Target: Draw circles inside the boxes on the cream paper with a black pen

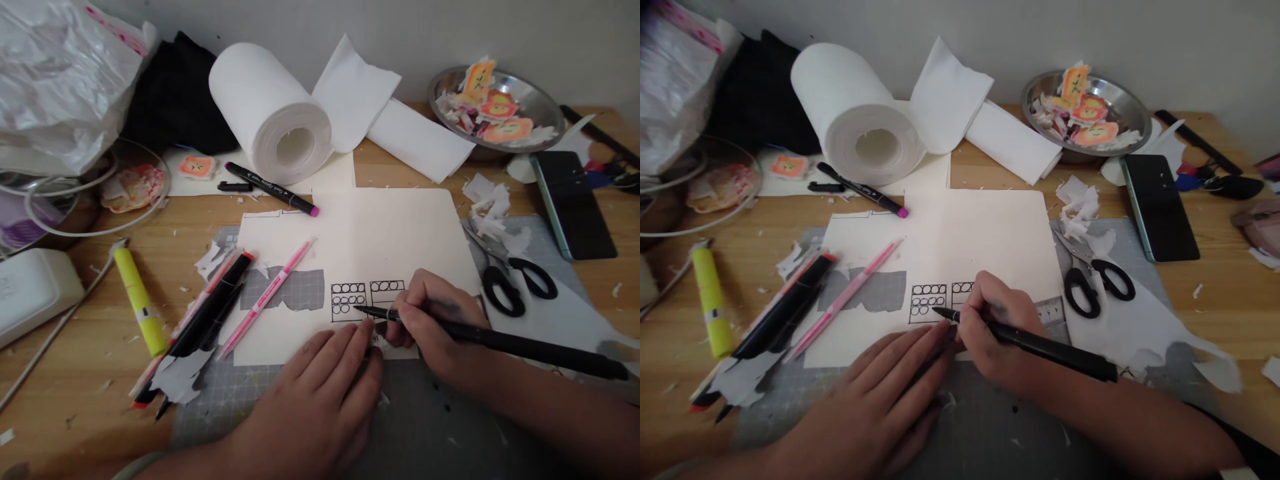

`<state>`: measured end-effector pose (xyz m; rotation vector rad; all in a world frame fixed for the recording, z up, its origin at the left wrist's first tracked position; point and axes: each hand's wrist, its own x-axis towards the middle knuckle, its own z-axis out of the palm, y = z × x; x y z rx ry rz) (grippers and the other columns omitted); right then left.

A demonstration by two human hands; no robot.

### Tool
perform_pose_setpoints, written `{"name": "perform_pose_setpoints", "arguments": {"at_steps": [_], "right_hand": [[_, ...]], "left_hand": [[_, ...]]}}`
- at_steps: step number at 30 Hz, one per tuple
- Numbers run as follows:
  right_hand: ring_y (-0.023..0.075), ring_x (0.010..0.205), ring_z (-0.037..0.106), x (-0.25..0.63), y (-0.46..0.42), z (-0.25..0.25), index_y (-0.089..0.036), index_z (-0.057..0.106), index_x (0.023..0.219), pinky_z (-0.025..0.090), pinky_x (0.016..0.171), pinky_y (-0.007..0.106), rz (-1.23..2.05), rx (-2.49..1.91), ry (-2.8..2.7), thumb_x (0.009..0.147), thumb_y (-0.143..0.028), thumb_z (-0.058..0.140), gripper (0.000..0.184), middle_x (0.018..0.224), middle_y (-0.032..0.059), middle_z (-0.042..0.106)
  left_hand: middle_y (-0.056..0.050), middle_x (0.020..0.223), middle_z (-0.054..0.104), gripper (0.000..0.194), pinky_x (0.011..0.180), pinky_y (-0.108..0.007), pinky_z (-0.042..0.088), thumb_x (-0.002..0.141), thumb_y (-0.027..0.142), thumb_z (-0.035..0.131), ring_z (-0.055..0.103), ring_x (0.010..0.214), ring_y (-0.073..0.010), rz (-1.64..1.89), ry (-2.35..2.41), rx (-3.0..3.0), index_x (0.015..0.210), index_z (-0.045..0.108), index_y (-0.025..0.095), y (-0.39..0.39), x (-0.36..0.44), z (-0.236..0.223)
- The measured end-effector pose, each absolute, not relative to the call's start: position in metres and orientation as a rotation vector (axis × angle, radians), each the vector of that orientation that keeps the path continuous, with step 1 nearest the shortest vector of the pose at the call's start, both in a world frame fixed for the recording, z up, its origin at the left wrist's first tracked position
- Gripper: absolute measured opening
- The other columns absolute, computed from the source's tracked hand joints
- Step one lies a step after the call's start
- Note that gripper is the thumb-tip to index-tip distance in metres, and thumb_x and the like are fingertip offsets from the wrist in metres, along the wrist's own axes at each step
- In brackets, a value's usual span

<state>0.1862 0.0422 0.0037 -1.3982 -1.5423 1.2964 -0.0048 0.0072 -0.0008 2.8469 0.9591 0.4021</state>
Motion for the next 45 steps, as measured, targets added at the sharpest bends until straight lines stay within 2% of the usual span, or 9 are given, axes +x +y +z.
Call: {"name": "perform_pose_setpoints", "arguments": {"at_steps": [5, 18, 24, 40, 45], "right_hand": [[0.0109, 0.048, 0.054, 0.1850, 0.0416, 0.0045, -0.023, 0.039, 0.064, 0.040, 0.043, 0.020, 1.285, -1.440, -1.535, 0.082, -0.014, 0.046, 0.021, 0.053, -0.0053, 0.054], [0.0115, 0.050, 0.052, 0.1850, 0.0445, 0.0067, -0.023, 0.036, 0.063, 0.040, 0.044, 0.022, 1.375, -1.422, -1.574, 0.081, -0.015, 0.044, 0.021, 0.054, -0.0047, 0.051], [0.0114, 0.047, 0.051, 0.1862, 0.0434, 0.0060, -0.023, 0.037, 0.063, 0.038, 0.042, 0.021, 1.330, -1.449, -1.509, 0.078, -0.011, 0.044, 0.020, 0.052, -0.0046, 0.054], [0.0110, 0.047, 0.057, 0.1856, 0.0463, 0.0074, -0.022, 0.041, 0.062, 0.045, 0.043, 0.020, 1.374, -1.406, -1.360, 0.081, -0.015, 0.046, 0.021, 0.053, -0.0037, 0.060], [0.0104, 0.044, 0.055, 0.1907, 0.0487, 0.0077, -0.023, 0.041, 0.059, 0.042, 0.041, 0.019, 1.321, -1.458, -1.399, 0.078, -0.010, 0.045, 0.023, 0.049, -0.0039, 0.058]], "left_hand": [[-0.011, 0.129, 0.054, 0.037, 0.101, -0.034, 0.035, 0.088, 0.030, 0.045, 0.042, 0.124, -0.0224, 0.395, 0.984, 2.826, 0.118, 0.055, 0.012, 0.0055, -0.0038, -0.0002], [-0.010, 0.127, 0.055, 0.036, 0.098, -0.034, 0.039, 0.090, 0.031, 0.042, 0.046, 0.120, -0.0222, 0.393, 0.959, 2.844, 0.117, 0.055, 0.013, 0.0062, -0.0043, 0.0006], [-0.011, 0.130, 0.053, 0.037, 0.099, -0.035, 0.038, 0.089, 0.031, 0.043, 0.043, 0.123, -0.0230, 0.355, 0.971, 2.831, 0.120, 0.054, 0.013, 0.0062, -0.0047, 0.0005], [-0.011, 0.131, 0.052, 0.037, 0.099, -0.034, 0.038, 0.089, 0.032, 0.044, 0.042, 0.124, -0.0224, 0.354, 0.970, 2.822, 0.120, 0.054, 0.013, 0.0055, -0.0047, 0.0005], [-0.013, 0.131, 0.051, 0.037, 0.098, -0.035, 0.039, 0.089, 0.031, 0.044, 0.043, 0.122, -0.0238, 0.353, 0.978, 2.819, 0.120, 0.054, 0.013, 0.0051, -0.0046, 0.0007]]}}
